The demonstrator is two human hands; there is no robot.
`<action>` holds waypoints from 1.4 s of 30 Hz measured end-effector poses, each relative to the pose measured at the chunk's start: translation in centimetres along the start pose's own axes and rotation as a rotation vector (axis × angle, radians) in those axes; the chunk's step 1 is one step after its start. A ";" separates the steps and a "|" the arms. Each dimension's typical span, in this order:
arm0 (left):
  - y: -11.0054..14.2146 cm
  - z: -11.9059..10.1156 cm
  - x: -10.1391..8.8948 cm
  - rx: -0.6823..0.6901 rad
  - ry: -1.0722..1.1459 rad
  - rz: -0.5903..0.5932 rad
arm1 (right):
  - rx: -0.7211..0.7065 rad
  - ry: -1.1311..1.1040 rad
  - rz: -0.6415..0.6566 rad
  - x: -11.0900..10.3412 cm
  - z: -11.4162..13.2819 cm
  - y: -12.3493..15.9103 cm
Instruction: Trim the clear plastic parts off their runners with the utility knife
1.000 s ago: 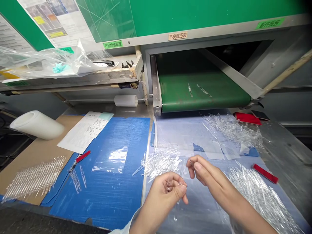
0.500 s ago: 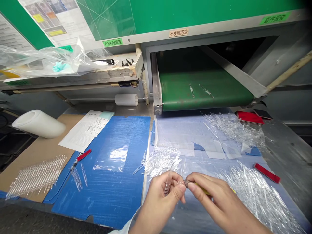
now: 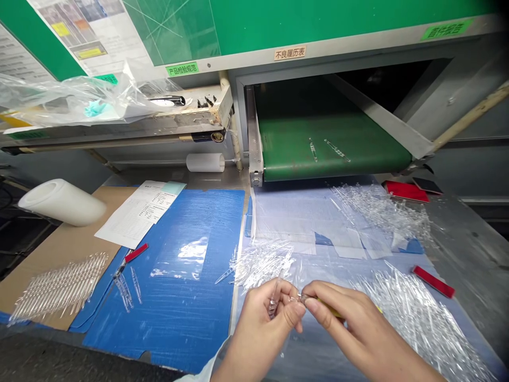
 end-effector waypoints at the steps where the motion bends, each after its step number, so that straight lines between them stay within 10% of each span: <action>1: 0.0 0.0 0.0 -0.002 -0.001 -0.006 | -0.008 0.000 -0.001 0.0 0.0 0.1; 17: 0.0 -0.3 0.1 0.063 -0.069 -0.046 | -0.044 -0.042 -0.040 -0.2 0.2 0.5; 38: 0.6 -2.0 0.5 0.080 -0.308 -0.075 | -0.214 0.082 -0.374 0.9 0.5 0.8; 42: 0.7 -1.0 0.8 0.017 -0.307 -0.016 | -0.104 0.013 -0.606 -1.8 -0.6 1.1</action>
Point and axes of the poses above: each hand's wrist, its own y-axis away from the middle knuckle, its own x-axis out of the palm, z = x × y, the point moved 3 cm from there along -y, towards the middle knuckle
